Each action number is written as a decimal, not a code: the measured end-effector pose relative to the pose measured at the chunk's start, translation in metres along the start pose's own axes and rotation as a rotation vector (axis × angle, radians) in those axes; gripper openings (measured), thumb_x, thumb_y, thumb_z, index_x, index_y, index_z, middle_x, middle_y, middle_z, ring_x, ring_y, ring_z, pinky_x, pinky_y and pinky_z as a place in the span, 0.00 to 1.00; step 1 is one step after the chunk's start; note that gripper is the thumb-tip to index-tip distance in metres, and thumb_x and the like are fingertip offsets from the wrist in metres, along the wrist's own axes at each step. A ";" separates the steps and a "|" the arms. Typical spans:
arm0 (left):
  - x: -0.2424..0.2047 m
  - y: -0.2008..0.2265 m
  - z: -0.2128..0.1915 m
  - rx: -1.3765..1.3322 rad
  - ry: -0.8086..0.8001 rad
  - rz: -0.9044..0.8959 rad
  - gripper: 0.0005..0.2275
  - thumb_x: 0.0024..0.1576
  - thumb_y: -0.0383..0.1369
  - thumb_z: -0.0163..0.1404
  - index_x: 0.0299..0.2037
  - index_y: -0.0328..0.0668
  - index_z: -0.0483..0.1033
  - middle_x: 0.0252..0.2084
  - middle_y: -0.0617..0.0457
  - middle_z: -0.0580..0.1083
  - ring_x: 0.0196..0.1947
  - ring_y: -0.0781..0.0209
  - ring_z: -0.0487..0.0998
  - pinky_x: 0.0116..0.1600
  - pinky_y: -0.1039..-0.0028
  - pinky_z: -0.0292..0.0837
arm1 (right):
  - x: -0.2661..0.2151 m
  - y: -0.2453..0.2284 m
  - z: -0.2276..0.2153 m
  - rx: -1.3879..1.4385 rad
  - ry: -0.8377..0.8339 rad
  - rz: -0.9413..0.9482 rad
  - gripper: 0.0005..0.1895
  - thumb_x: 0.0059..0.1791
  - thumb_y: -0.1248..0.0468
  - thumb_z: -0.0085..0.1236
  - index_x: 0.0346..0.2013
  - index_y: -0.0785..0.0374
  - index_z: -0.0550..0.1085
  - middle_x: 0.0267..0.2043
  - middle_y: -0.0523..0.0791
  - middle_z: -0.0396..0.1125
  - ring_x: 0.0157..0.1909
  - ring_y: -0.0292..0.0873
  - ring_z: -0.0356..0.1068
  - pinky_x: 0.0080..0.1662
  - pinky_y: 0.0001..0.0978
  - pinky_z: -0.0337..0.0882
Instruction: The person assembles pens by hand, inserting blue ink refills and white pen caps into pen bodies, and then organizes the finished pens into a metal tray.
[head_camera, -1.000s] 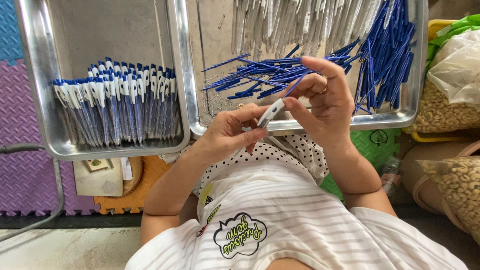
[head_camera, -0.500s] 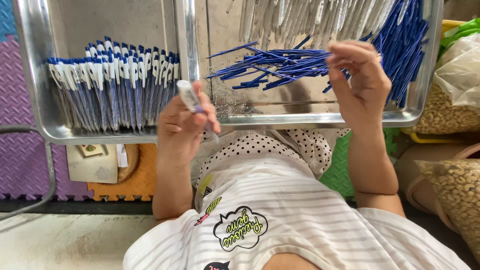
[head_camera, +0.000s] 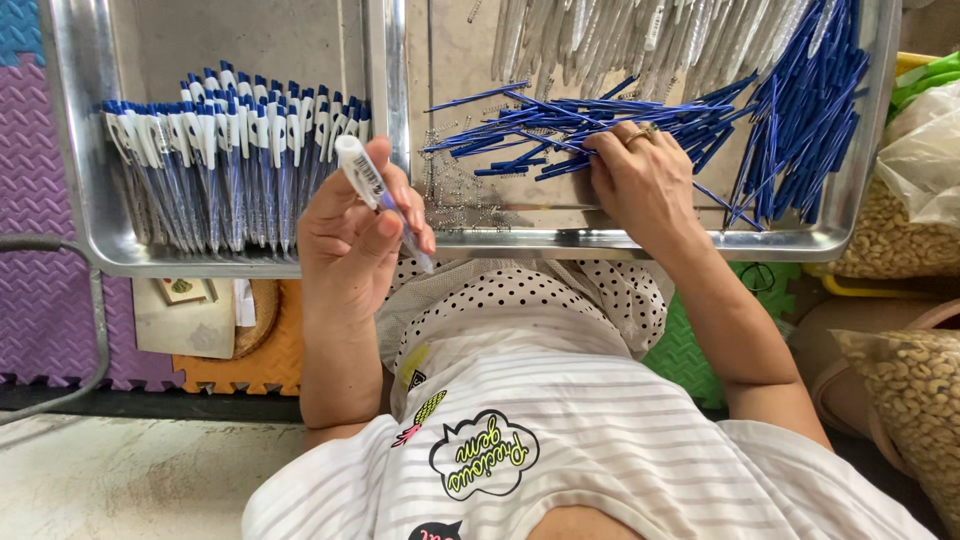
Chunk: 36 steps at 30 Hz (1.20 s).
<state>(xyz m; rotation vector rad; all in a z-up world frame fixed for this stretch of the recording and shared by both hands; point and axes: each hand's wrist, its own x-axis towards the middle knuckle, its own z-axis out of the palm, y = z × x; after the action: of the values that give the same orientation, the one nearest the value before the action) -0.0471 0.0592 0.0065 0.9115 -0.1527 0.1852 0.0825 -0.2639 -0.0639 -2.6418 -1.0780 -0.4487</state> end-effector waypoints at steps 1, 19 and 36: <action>0.001 0.000 0.002 0.001 0.001 0.002 0.24 0.65 0.24 0.53 0.72 0.40 0.67 0.44 0.42 0.71 0.43 0.54 0.78 0.45 0.60 0.88 | 0.001 0.001 -0.004 0.001 0.001 -0.003 0.09 0.51 0.64 0.66 0.45 0.52 0.78 0.38 0.42 0.70 0.41 0.48 0.72 0.47 0.37 0.72; 0.005 -0.006 0.011 0.018 -0.030 -0.037 0.24 0.64 0.25 0.53 0.72 0.39 0.66 0.44 0.44 0.73 0.41 0.56 0.78 0.44 0.63 0.88 | -0.007 -0.007 -0.035 0.257 -0.078 0.102 0.10 0.54 0.65 0.68 0.48 0.49 0.80 0.46 0.44 0.72 0.51 0.51 0.72 0.56 0.41 0.69; 0.004 -0.013 0.027 0.000 -0.077 -0.084 0.23 0.63 0.25 0.56 0.70 0.34 0.67 0.44 0.42 0.76 0.38 0.60 0.80 0.44 0.65 0.88 | 0.055 -0.042 -0.064 1.388 0.013 0.151 0.12 0.51 0.77 0.62 0.49 0.81 0.73 0.45 0.60 0.71 0.48 0.54 0.78 0.52 0.41 0.78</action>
<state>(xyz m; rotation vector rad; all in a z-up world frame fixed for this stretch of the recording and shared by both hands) -0.0415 0.0298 0.0136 0.9236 -0.1856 0.0718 0.0778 -0.2221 0.0201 -1.4298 -0.7120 0.2728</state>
